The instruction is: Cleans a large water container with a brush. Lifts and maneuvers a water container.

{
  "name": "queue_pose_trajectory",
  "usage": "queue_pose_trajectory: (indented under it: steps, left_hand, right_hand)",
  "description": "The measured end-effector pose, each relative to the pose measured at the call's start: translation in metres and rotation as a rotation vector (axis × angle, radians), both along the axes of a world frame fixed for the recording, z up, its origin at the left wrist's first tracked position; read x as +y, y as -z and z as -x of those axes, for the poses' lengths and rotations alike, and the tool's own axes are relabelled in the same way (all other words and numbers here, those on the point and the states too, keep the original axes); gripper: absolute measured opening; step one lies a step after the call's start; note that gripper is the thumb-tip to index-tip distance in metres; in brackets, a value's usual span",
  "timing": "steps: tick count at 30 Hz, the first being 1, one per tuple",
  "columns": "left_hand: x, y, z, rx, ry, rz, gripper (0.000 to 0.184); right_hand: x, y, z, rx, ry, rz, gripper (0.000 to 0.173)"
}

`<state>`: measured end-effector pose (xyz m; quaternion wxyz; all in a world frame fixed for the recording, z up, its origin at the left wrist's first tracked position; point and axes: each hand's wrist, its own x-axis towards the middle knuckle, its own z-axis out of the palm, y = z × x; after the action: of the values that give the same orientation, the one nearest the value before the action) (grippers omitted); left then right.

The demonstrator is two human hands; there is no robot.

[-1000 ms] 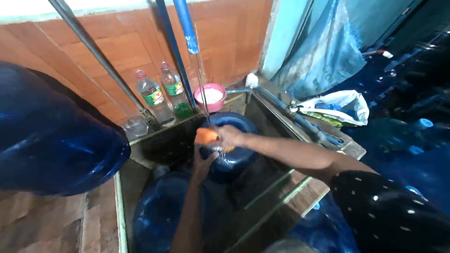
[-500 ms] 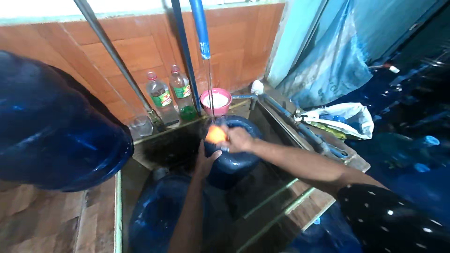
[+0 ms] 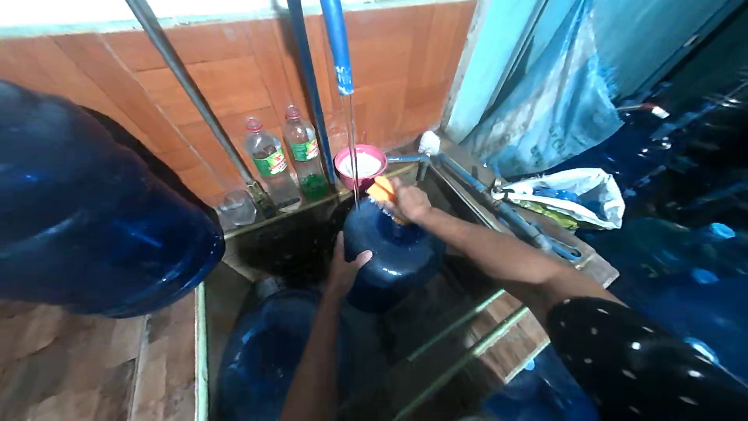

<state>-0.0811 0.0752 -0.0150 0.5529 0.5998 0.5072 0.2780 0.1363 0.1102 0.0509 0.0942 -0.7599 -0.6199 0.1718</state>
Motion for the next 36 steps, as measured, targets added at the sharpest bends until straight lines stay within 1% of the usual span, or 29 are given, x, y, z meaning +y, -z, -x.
queue_pose_trajectory:
  steps: [1, 3, 4, 5, 6, 8, 9, 10, 11, 13, 15, 16, 18, 19, 20, 22, 24, 25, 28, 30, 32, 34, 35, 36]
  left_hand:
    - [0.001, -0.001, -0.002, 0.011, 0.001, -0.004, 0.095]
    - [0.004, 0.001, -0.003, -0.012, -0.01, -0.031, 0.093]
    - [0.003, 0.004, 0.0, -0.027, -0.011, -0.03, 0.092]
    - [0.0, 0.007, 0.004, -0.034, -0.005, -0.015, 0.093]
    - [-0.001, 0.007, 0.006, -0.036, -0.003, -0.004, 0.093]
    - [-0.002, 0.002, 0.002, -0.018, -0.006, 0.0, 0.093]
    - [-0.001, 0.001, -0.003, 0.007, -0.012, 0.0, 0.093]
    - [0.001, -0.002, -0.008, 0.027, -0.019, 0.0, 0.091]
    - [0.004, -0.003, -0.012, 0.041, -0.035, -0.001, 0.089]
    - [0.012, -0.004, -0.012, 0.024, -0.091, 0.0, 0.08]
    - [0.017, -0.002, -0.007, 0.004, -0.113, 0.01, 0.075]
    - [0.017, -0.003, -0.006, -0.006, -0.113, 0.015, 0.075]
    - [0.012, -0.003, -0.009, -0.018, -0.102, -0.002, 0.075]
    - [0.01, -0.002, -0.014, -0.037, -0.088, -0.015, 0.075]
    - [0.01, -0.002, -0.022, -0.07, -0.088, -0.029, 0.075]
    - [0.014, 0.001, -0.032, -0.098, -0.127, -0.079, 0.069]
    - [0.019, 0.0, -0.028, -0.061, -0.14, -0.113, 0.06]
    - [0.02, -0.003, -0.026, -0.049, -0.134, -0.111, 0.057]
    - [0.019, -0.009, -0.023, -0.031, -0.069, -0.098, 0.052]
    - [0.019, -0.012, -0.029, -0.018, -0.011, -0.105, 0.05]
    - [0.024, -0.022, -0.039, 0.072, 0.009, -0.122, 0.048]
    - [0.018, -0.029, -0.051, 0.287, -0.042, -0.157, 0.048]
    - [0.01, -0.03, -0.057, 0.397, -0.079, -0.182, 0.052]
    - [0.002, -0.028, -0.062, 0.455, -0.115, -0.203, 0.062]
  right_hand:
    - [-0.009, -0.002, 0.01, -0.001, -0.053, 0.016, 0.067]
    - [-0.028, -0.008, 0.028, 0.029, -0.241, 0.061, 0.066]
    - [-0.03, -0.008, 0.029, 0.066, -0.266, 0.068, 0.064]
    - [-0.026, -0.003, 0.021, 0.087, -0.226, 0.048, 0.063]
    - [-0.016, 0.001, 0.008, 0.078, -0.131, 0.02, 0.063]
    - [0.003, -0.01, -0.01, 0.031, 0.089, 0.041, 0.066]
    - [0.003, -0.013, -0.007, 0.029, 0.143, 0.047, 0.067]
    - [-0.006, -0.013, 0.005, 0.04, 0.138, 0.042, 0.068]
    - [-0.023, -0.01, 0.021, 0.05, 0.084, 0.036, 0.068]
    - [-0.065, -0.018, 0.049, 0.052, -0.052, 0.123, 0.066]
    - [-0.097, -0.03, 0.043, 0.012, -0.096, 0.259, 0.066]
    - [-0.102, -0.032, 0.029, -0.017, -0.063, 0.295, 0.066]
    - [-0.098, -0.024, -0.003, -0.043, 0.069, 0.287, 0.064]
    - [-0.096, -0.018, -0.008, -0.048, 0.116, 0.253, 0.066]
    - [-0.098, -0.016, 0.0, -0.031, 0.123, 0.225, 0.069]
    - [-0.115, -0.021, 0.032, 0.04, 0.023, 0.227, 0.07]
    - [-0.127, -0.022, 0.041, 0.095, -0.053, 0.246, 0.071]
    - [-0.126, -0.02, 0.03, 0.092, -0.035, 0.252, 0.071]
    - [-0.107, -0.007, -0.022, 0.045, 0.158, 0.221, 0.065]
    - [-0.106, -0.004, -0.028, 0.03, 0.215, 0.202, 0.067]
    - [-0.115, -0.007, -0.005, 0.053, 0.084, 0.199, 0.07]
    - [-0.118, -0.008, 0.014, 0.099, -0.053, 0.212, 0.07]
    - [-0.112, -0.008, 0.014, 0.102, -0.08, 0.199, 0.069]
    - [-0.101, -0.007, 0.008, 0.097, -0.071, 0.157, 0.067]
